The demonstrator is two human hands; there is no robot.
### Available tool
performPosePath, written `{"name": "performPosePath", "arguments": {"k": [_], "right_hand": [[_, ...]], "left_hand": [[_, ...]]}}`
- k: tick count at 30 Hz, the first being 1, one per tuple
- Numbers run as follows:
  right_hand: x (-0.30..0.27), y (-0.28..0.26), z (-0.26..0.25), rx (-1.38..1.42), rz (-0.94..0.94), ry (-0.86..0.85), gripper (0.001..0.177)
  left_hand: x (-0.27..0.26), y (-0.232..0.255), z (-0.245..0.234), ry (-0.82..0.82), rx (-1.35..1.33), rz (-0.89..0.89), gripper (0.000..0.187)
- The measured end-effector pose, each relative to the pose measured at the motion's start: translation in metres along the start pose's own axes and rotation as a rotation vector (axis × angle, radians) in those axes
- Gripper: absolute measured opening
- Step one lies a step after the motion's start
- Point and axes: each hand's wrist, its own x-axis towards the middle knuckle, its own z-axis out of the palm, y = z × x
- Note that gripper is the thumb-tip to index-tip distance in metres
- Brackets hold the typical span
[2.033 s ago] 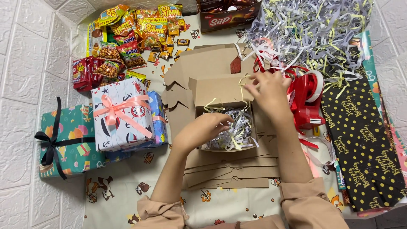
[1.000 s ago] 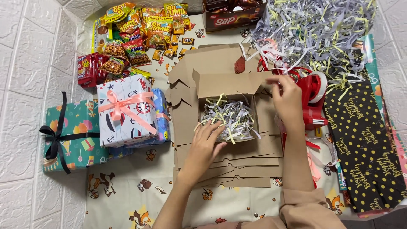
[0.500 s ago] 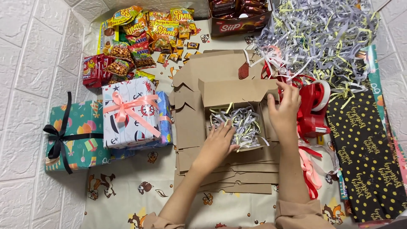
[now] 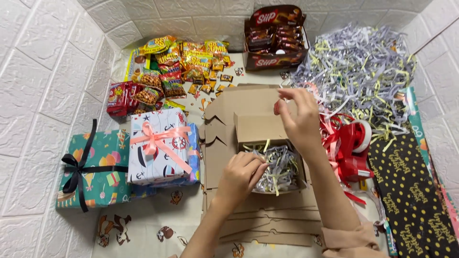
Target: Assembling a cardboard gift box and filling it with shredded paper and various snack packets
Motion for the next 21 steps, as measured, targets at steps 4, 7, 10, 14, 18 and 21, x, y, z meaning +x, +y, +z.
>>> {"name": "performPosePath", "arguments": {"k": [4, 7, 10, 14, 18, 21], "right_hand": [[0.084, 0.018, 0.076, 0.243, 0.084, -0.173, 0.017], [0.131, 0.049, 0.150, 0.327, 0.243, -0.367, 0.016], [0.148, 0.092, 0.228, 0.355, 0.473, -0.520, 0.024], [0.143, 0.168, 0.331, 0.088, 0.452, -0.573, 0.028], [0.136, 0.165, 0.367, 0.052, 0.583, -0.626, 0.056], [0.134, 0.161, 0.390, -0.033, 0.581, -0.589, 0.100]], "left_hand": [[0.012, 0.014, -0.029, 0.129, -0.226, -0.061, 0.020], [0.011, 0.007, -0.033, 0.164, -0.394, -0.056, 0.021], [0.015, 0.004, -0.040, 0.147, -0.492, -0.127, 0.016], [0.021, -0.001, -0.043, 0.162, -0.482, -0.164, 0.020], [0.027, -0.011, -0.037, 0.158, -0.474, -0.031, 0.024], [0.030, -0.020, -0.027, 0.159, -0.463, -0.054, 0.022]]}}
